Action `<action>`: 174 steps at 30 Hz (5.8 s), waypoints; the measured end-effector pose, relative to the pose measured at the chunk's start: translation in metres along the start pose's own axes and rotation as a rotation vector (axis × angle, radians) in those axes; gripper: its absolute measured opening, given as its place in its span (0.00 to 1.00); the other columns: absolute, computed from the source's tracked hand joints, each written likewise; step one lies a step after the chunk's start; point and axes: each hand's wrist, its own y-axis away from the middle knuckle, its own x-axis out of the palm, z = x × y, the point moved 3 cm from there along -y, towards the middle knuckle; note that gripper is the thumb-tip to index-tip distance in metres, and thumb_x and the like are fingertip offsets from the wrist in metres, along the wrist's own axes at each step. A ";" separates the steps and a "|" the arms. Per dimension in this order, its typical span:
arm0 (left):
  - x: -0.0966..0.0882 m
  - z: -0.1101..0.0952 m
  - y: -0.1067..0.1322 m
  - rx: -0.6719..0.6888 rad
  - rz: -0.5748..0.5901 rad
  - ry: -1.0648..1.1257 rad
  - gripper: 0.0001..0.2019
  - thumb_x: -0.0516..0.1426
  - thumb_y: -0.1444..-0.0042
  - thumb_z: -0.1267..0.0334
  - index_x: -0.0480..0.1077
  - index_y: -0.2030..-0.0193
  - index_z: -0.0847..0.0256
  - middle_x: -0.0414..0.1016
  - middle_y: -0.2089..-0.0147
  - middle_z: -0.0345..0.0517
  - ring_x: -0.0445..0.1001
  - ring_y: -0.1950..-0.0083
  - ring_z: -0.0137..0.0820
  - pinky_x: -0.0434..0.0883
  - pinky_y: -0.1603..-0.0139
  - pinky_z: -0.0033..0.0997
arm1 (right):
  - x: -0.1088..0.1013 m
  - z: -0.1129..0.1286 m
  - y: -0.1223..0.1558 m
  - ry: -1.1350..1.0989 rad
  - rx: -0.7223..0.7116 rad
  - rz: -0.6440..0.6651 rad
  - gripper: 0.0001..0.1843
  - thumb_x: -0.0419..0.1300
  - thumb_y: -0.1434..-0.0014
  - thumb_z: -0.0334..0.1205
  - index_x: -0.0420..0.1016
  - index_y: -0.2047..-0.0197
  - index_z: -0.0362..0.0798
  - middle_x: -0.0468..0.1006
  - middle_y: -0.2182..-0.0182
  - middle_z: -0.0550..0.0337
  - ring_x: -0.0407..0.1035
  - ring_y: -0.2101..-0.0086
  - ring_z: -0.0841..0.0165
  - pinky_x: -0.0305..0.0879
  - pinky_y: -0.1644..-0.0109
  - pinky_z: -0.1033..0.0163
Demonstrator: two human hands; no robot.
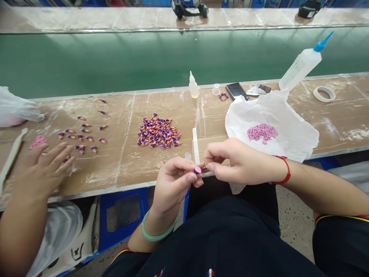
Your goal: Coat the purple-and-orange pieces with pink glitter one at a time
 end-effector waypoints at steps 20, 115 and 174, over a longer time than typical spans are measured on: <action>0.007 0.002 0.000 -0.014 -0.022 -0.094 0.11 0.73 0.54 0.60 0.78 0.69 0.62 0.83 0.70 0.44 0.80 0.77 0.28 0.79 0.76 0.23 | 0.002 0.010 0.006 0.085 0.032 -0.025 0.06 0.59 0.41 0.31 0.74 0.69 0.45 0.78 0.77 0.66 0.68 0.77 0.77 0.59 0.74 0.71; -0.096 -0.040 0.000 -0.014 -0.309 -0.929 0.10 0.65 0.50 0.59 0.69 0.68 0.59 0.69 0.76 0.37 0.67 0.76 0.26 0.65 0.76 0.24 | -0.043 -0.157 0.116 0.584 0.464 -0.538 0.08 0.56 0.43 0.38 0.76 0.69 0.49 0.80 0.68 0.51 0.72 0.62 0.56 0.67 0.55 0.50; 0.043 0.037 -0.042 -0.121 0.160 -0.268 0.13 0.65 0.45 0.53 0.75 0.65 0.62 0.68 0.77 0.35 0.63 0.80 0.21 0.64 0.77 0.23 | 0.043 -0.067 0.049 -0.926 0.049 -0.757 0.02 0.67 0.40 0.42 0.80 0.65 0.56 0.63 0.67 0.63 0.65 0.67 0.70 0.68 0.66 0.61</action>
